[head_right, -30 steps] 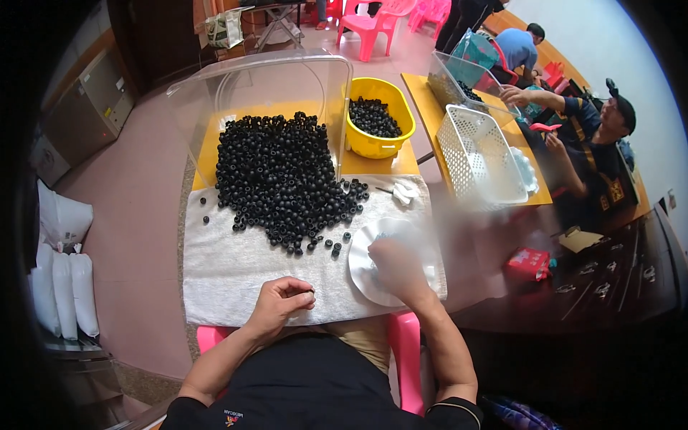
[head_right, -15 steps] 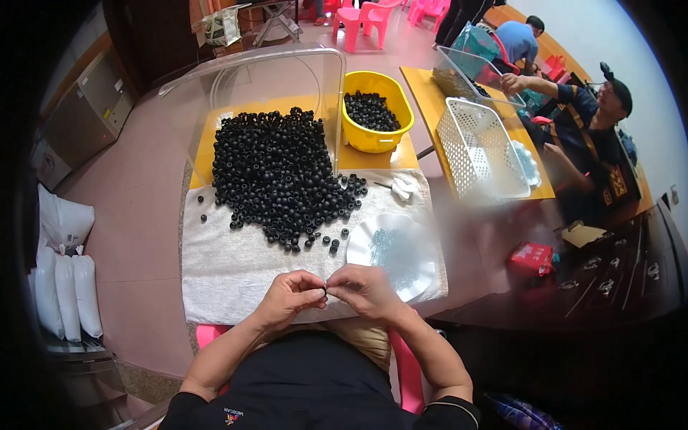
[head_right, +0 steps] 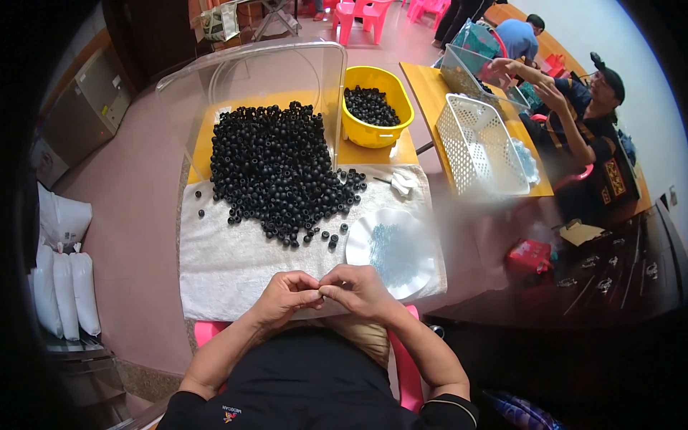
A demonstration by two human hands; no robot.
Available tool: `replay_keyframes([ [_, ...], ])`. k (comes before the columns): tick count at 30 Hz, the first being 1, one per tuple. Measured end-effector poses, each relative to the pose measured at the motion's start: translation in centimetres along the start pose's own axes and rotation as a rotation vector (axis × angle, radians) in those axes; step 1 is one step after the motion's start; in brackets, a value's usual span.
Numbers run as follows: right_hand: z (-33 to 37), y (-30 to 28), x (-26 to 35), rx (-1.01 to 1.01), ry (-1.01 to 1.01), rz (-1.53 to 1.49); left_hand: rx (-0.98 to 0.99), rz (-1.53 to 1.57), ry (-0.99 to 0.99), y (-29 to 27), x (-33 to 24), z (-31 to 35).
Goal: Inspecting and sorting small black round components at a workbench.
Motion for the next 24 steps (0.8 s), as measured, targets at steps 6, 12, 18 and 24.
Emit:
replay_keyframes([
  [6, -0.2, 0.4, -0.6, 0.02, 0.073, -0.07, 0.001, 0.007, 0.026, -0.6, 0.0, 0.0],
  [12, -0.3, 1.1, -1.8, 0.053, 0.195, -0.236, 0.004, 0.005, 0.031, -0.4, -0.6, 0.2],
  [18, 0.3, 2.5, -2.2, -0.024, 0.167, -0.302, -0.015, 0.076, 0.016, -1.1, -0.4, 0.5],
  [24, 0.5, 2.5, -1.9, -0.085, 0.041, -0.302, 0.004, 0.138, 0.01, -0.5, -0.7, 0.8],
])
Point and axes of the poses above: each hand's wrist, its own z-axis away from the middle knuckle, its own y-axis out of the palm, x = y × z, the point moved 7 cm from there along -z, towards the middle knuckle, and after that the axes turned 1 degree about z, right-handed, at the moved point
